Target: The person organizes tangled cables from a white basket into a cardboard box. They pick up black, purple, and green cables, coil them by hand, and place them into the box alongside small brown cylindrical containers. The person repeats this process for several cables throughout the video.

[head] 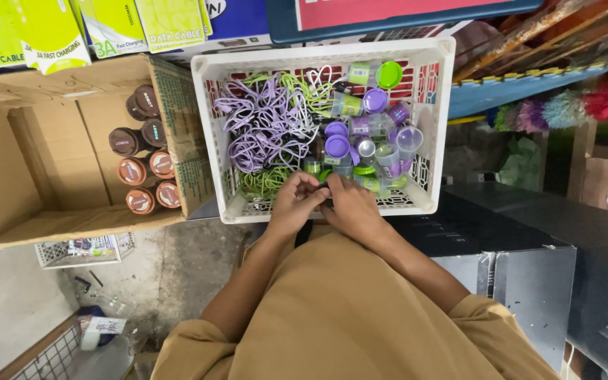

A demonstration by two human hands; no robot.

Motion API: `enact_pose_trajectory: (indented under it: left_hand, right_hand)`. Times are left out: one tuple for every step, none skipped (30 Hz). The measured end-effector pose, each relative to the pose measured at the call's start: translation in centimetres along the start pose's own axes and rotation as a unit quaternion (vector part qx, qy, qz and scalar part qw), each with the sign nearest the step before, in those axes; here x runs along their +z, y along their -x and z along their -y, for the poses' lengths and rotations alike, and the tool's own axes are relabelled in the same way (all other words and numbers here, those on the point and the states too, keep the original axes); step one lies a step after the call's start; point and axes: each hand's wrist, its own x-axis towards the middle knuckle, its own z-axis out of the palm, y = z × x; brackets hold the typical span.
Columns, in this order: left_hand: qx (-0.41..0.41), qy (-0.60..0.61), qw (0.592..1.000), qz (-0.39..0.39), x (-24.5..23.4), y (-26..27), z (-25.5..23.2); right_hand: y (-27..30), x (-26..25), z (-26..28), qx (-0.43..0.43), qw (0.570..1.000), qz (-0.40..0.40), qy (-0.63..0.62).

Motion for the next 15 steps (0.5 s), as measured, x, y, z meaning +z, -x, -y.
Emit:
enact_pose_trajectory:
  left_hand:
    - [-0.001, 0.0, 1.0, 0.0, 0.2, 0.2, -0.2]
    - [0.013, -0.026, 1.0, 0.0, 0.5, 0.3, -0.5]
    - [0.028, -0.051, 0.998, 0.0, 0.7, 0.4, -0.7]
    - [0.028, -0.052, 0.998, 0.001, 1.0, 0.3, -1.4]
    - [0.045, -0.105, 0.993, 0.015, 1.3, 0.2, -2.1]
    - [0.06, -0.157, 0.985, 0.025, 1.5, 0.4, -2.7]
    - [0.06, -0.157, 0.985, 0.023, 1.5, 0.4, -2.9]
    - [0.063, -0.201, 0.977, 0.027, 1.5, 0.3, -3.0]
    - [0.065, -0.245, 0.967, 0.032, 1.5, 0.2, -3.2]
    - [0.066, -0.244, 0.967, 0.033, 1.8, -0.1, -4.1]
    - [0.075, -0.289, 0.954, 0.032, 2.1, -0.4, -5.0]
    - [0.084, -0.333, 0.939, 0.029, 2.4, -0.6, -5.9]
    - [0.084, -0.333, 0.939, 0.03, 2.8, -1.0, -7.6]
    - [0.127, -0.364, 0.922, 0.02, 3.0, -1.2, -9.2]
    - [0.168, -0.395, 0.903, 0.01, 3.3, -1.5, -10.9]
  right_hand:
    - [0.1, 0.4, -0.6, 0.001, 1.0, 0.0, -0.001]
    - [0.2, 0.7, -1.2, 0.019, 0.999, 0.025, 0.007]
    - [0.2, 1.0, -1.9, 0.038, 0.998, 0.05, 0.014]
    - [0.3, 1.3, -2.3, 0.038, 0.998, 0.048, 0.015]
    - [0.4, 1.7, -2.8, 0.043, 0.998, 0.051, 0.014]
    - [0.6, 2.0, -3.1, 0.046, 0.997, 0.056, 0.011]
    - [0.7, 1.7, -3.0, 0.045, 0.997, 0.057, 0.01]
    - [0.6, 1.4, -3.0, 0.067, 0.995, 0.075, 0.012]
    - [0.6, 1.1, -2.9, 0.088, 0.992, 0.092, 0.013]
    - [0.6, 1.1, -3.2, 0.089, 0.992, 0.091, 0.014]
    - [0.6, 1.0, -3.5, 0.093, 0.993, 0.079, 0.006]
    - [0.6, 1.0, -3.7, 0.096, 0.993, 0.068, -0.002]
    - [0.4, -0.1, -3.3, 0.096, 0.993, 0.067, -0.002]
    - [0.2, -1.0, -2.8, 0.108, 0.992, 0.057, -0.026]
    - [0.1, -2.0, -2.2, 0.12, 0.99, 0.047, -0.051]
